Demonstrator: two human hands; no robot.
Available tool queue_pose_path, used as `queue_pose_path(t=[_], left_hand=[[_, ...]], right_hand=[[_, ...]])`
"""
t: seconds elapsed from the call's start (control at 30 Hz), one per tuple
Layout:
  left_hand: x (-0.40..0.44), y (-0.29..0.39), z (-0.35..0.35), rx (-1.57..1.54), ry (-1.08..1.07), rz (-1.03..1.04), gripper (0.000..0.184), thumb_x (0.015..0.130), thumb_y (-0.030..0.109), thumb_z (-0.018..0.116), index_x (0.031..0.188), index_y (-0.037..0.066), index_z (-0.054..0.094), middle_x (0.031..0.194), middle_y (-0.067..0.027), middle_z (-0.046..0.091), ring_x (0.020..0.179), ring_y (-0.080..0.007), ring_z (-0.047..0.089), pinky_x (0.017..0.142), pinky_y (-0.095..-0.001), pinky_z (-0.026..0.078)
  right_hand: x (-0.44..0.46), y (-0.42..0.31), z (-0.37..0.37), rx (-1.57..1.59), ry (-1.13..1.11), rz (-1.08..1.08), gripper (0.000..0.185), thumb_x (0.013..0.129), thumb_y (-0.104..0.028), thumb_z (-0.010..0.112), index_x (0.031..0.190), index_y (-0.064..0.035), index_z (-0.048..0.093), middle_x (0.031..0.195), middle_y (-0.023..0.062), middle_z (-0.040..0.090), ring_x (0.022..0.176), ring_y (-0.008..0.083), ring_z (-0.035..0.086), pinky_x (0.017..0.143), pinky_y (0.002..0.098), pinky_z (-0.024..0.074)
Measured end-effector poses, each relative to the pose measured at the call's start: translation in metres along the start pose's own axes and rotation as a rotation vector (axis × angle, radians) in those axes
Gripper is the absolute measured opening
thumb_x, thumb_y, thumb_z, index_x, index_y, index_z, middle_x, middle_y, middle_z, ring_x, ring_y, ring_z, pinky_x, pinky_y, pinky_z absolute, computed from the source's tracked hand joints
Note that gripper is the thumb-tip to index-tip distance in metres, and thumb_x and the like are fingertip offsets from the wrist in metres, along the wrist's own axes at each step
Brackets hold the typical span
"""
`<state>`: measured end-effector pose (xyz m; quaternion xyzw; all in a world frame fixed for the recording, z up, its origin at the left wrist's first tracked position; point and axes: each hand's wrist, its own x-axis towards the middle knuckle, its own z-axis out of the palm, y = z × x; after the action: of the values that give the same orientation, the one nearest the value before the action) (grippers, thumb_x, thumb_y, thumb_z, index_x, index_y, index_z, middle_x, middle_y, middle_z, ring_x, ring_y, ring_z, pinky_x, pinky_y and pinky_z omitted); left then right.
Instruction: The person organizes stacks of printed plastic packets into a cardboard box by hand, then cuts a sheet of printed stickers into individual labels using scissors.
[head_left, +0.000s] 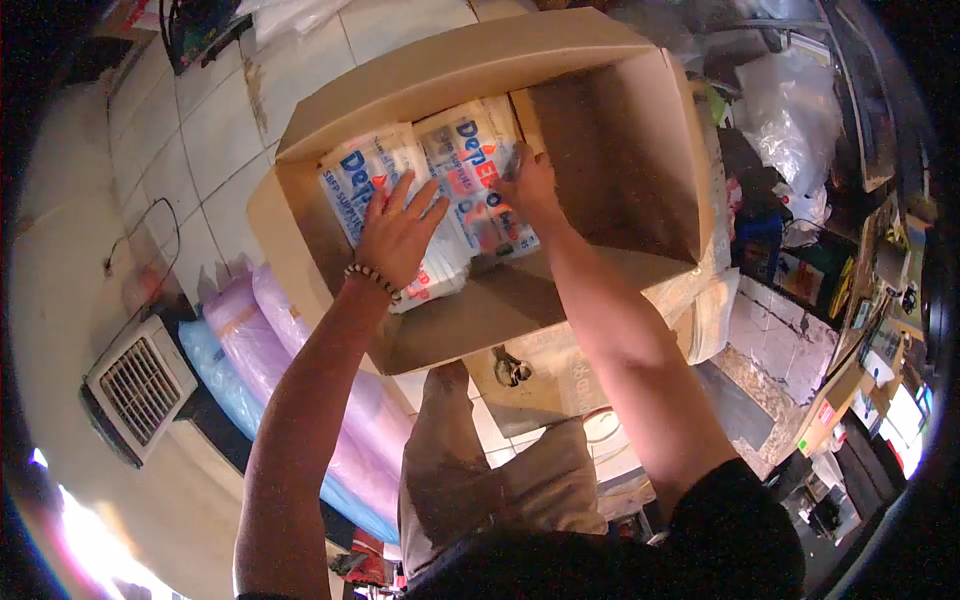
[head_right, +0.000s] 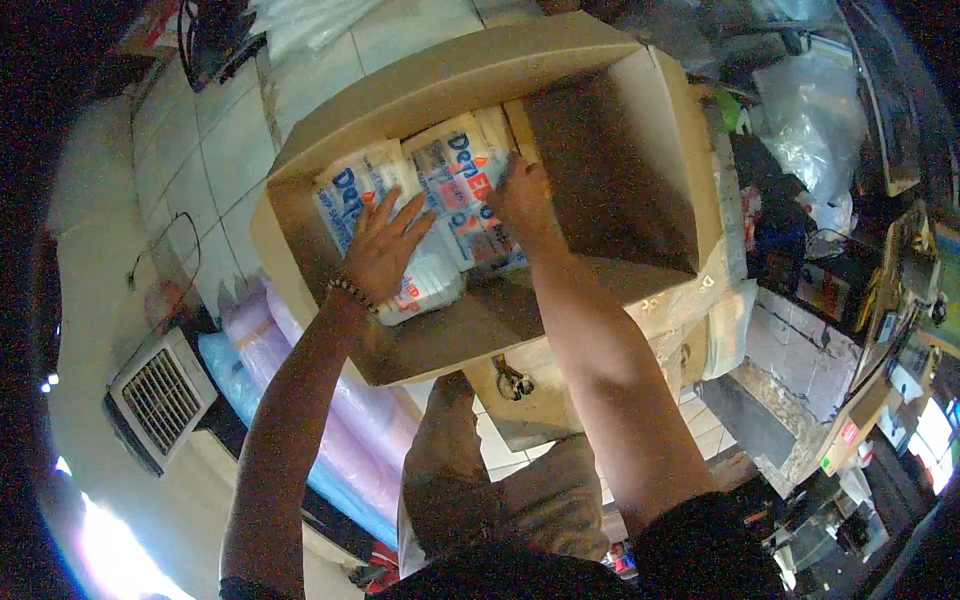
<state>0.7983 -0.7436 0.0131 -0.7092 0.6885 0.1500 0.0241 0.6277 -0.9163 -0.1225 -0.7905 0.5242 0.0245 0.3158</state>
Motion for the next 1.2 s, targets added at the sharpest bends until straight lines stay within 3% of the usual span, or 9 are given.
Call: queue_pose_path(t=[0.2, 0.3, 0.4, 0.5, 0.6, 0.7, 0.8, 1.0, 1.2], left_hand=[[0.002, -0.001, -0.006, -0.013, -0.052, -0.002, 0.049, 0.085, 0.008, 0.059, 0.133, 0.017, 0.058, 0.151, -0.0103, 0.040, 0.140, -0.0324, 0.034, 0.110, -0.0539, 0.032], [0.003, -0.002, -0.008, -0.006, -0.054, 0.016, 0.048, 0.085, 0.008, 0.059, 0.132, 0.017, 0.059, 0.151, -0.0128, 0.039, 0.140, -0.0332, 0.034, 0.110, -0.0533, 0.032], [0.000, 0.001, -0.009, 0.007, -0.013, 0.037, 0.048, 0.083, 0.008, 0.060, 0.130, 0.018, 0.060, 0.151, -0.0138, 0.039, 0.140, -0.0341, 0.034, 0.109, -0.0534, 0.033], [-0.001, 0.002, -0.014, -0.135, -0.160, 0.014, 0.073, 0.071, 0.001, 0.071, 0.140, 0.017, 0.050, 0.155, -0.0163, 0.030, 0.140, -0.0415, 0.032, 0.111, -0.0598, 0.029], [0.002, 0.000, -0.018, -0.102, -0.010, -0.011, 0.055, 0.078, 0.009, 0.068, 0.131, 0.019, 0.059, 0.150, -0.0151, 0.039, 0.136, -0.0371, 0.039, 0.108, -0.0515, 0.035], [0.007, 0.000, -0.032, -0.088, -0.021, -0.213, 0.072, 0.068, 0.010, 0.079, 0.135, 0.018, 0.055, 0.149, -0.0179, 0.039, 0.134, -0.0390, 0.042, 0.107, -0.0515, 0.038], [0.005, -0.009, -0.027, -0.229, -0.054, -0.353, 0.087, 0.059, 0.011, 0.087, 0.138, 0.016, 0.051, 0.147, -0.0223, 0.039, 0.133, -0.0409, 0.042, 0.106, -0.0509, 0.041], [-0.011, -0.022, -0.023, -0.205, 0.206, -0.312, 0.077, 0.064, 0.010, 0.083, 0.134, 0.006, 0.052, 0.137, -0.0272, 0.044, 0.122, -0.0433, 0.050, 0.096, -0.0476, 0.050], [-0.033, 0.011, -0.023, -0.335, -0.006, -0.621, 0.059, 0.074, 0.014, 0.076, 0.126, 0.002, 0.049, 0.116, -0.0248, 0.050, 0.103, -0.0448, 0.060, 0.083, -0.0492, 0.055]], right_hand=[[-0.003, 0.010, 0.014, 0.038, -0.071, -0.220, 0.098, 0.065, -0.041, 0.086, 0.143, -0.0070, 0.037, 0.121, 0.0325, 0.052, 0.112, 0.0502, 0.051, 0.095, 0.0531, 0.0462], [0.003, 0.009, 0.020, 0.141, -0.032, -0.033, 0.100, 0.066, -0.041, 0.086, 0.147, -0.0110, 0.035, 0.123, 0.0324, 0.049, 0.114, 0.0486, 0.050, 0.097, 0.0528, 0.0453], [-0.007, 0.005, 0.023, 0.025, -0.042, -0.133, 0.101, 0.065, -0.040, 0.087, 0.147, -0.0138, 0.036, 0.127, 0.0322, 0.046, 0.111, 0.0475, 0.051, 0.096, 0.0530, 0.0457], [-0.003, 0.006, -0.001, 0.154, -0.119, -0.072, 0.099, 0.065, -0.039, 0.087, 0.147, -0.0133, 0.037, 0.127, 0.0324, 0.045, 0.112, 0.0470, 0.051, 0.096, 0.0532, 0.0461], [0.010, 0.005, 0.003, 0.150, -0.059, -0.136, 0.101, 0.065, -0.038, 0.087, 0.148, -0.0142, 0.035, 0.128, 0.0323, 0.045, 0.114, 0.0472, 0.051, 0.096, 0.0519, 0.0468], [0.001, -0.012, -0.009, -0.002, -0.198, -0.159, 0.101, 0.065, -0.036, 0.087, 0.148, -0.0117, 0.036, 0.127, 0.0329, 0.046, 0.115, 0.0474, 0.051, 0.096, 0.0503, 0.0472], [-0.012, -0.026, -0.013, -0.212, -0.095, -0.236, 0.093, 0.068, -0.034, 0.086, 0.145, -0.0108, 0.038, 0.123, 0.0314, 0.046, 0.106, 0.0465, 0.058, 0.091, 0.0491, 0.0501], [-0.014, -0.041, -0.034, -0.037, 0.227, -0.235, 0.068, 0.076, -0.028, 0.078, 0.133, -0.0030, 0.051, 0.121, 0.0273, 0.050, 0.100, 0.0449, 0.058, 0.088, 0.0484, 0.0505], [-0.093, -0.118, -0.029, 0.269, -0.057, -0.313, 0.049, 0.077, -0.021, 0.077, 0.117, 0.0032, 0.062, 0.104, 0.0232, 0.057, 0.098, 0.0407, 0.058, 0.085, 0.0448, 0.0492]])
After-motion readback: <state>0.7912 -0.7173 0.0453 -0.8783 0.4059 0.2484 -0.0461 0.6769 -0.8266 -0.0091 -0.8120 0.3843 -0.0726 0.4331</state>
